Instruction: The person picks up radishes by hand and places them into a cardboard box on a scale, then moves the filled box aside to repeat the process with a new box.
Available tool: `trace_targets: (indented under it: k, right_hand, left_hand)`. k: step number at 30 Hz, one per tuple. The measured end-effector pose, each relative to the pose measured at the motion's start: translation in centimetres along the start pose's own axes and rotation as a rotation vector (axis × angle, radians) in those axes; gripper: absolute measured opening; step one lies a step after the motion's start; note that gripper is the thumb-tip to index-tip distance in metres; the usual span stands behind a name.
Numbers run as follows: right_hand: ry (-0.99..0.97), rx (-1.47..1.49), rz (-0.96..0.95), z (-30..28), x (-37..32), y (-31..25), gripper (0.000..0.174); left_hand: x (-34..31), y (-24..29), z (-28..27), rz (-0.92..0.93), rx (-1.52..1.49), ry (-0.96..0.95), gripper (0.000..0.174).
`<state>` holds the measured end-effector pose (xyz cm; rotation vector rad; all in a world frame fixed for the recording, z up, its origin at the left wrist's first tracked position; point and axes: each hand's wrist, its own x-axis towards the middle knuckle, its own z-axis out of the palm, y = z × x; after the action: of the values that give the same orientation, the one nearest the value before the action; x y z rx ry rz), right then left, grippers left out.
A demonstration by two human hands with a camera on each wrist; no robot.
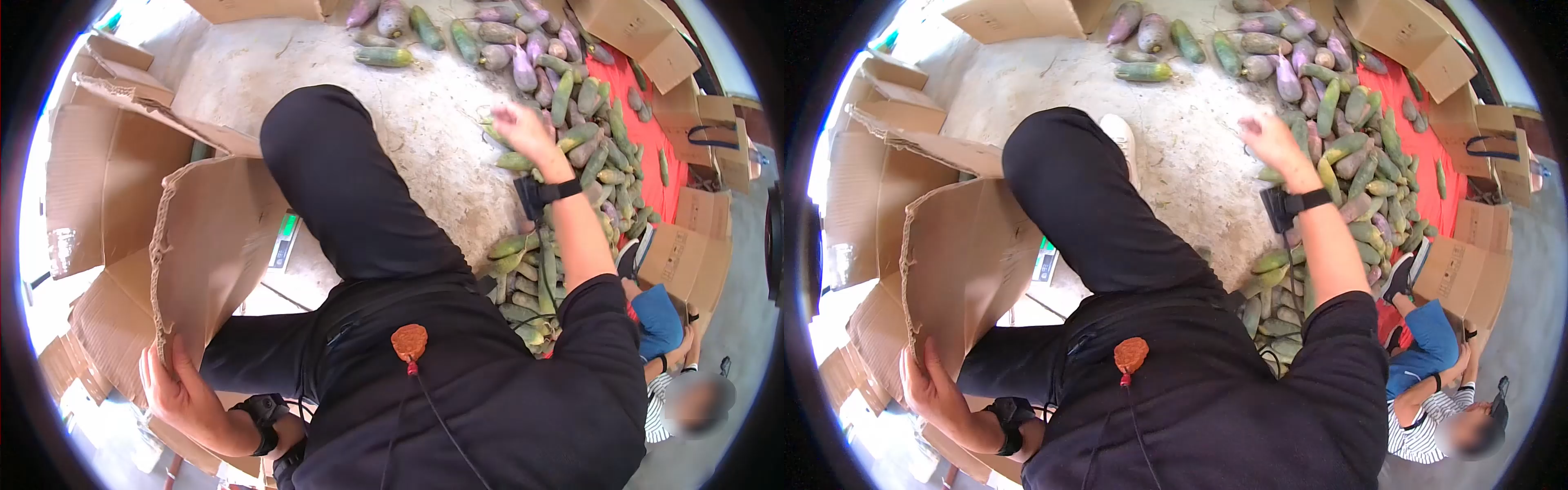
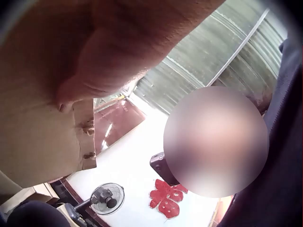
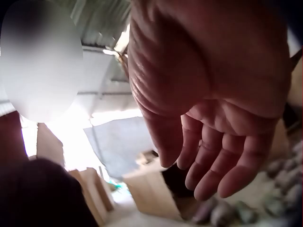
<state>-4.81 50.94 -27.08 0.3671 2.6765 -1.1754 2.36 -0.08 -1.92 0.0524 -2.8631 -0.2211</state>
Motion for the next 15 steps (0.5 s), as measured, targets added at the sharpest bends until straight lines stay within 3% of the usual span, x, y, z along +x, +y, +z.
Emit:
trace_targets:
  k: [1,5,7,9,11,13,15]
  right_hand:
    - [0.039,-0.148,0.062,0.8,-1.4,3.4,0.032]
    - [0.024,-0.289,0.441,4.2,-8.5,15.3,0.022]
    - [0.047,-0.052,0.756,5.4,-13.1,19.4,0.02]
    - [-0.197,-0.346,0.569,6.3,-17.6,26.1,0.022]
    - [0.271,0.058,1.129,7.2,-20.6,23.0,0.019]
    - [-0.35,-0.938,0.352,11.1,-26.4,33.0,0.023]
    - [0.173,0.098,1.142,12.0,-26.5,29.3,0.026]
  left_hand:
    - [-0.1,-0.2,0.2,0.005,0.008,0.036,0.018]
    - [-0.2,-0.8,0.1,-0.052,0.035,-0.005,0.021]
    - [-0.2,-0.8,-0.1,-0.052,0.028,-0.048,0.02]
    - [-0.3,-0.6,0.0,-0.064,0.002,-0.05,0.02]
    - [-0.2,-0.3,-0.1,-0.082,-0.025,-0.05,0.02]
    - [-0.1,0.0,-0.1,-0.079,-0.012,-0.058,0.02]
    - [-0.1,-0.2,-0.1,-0.099,-0.008,-0.062,0.021]
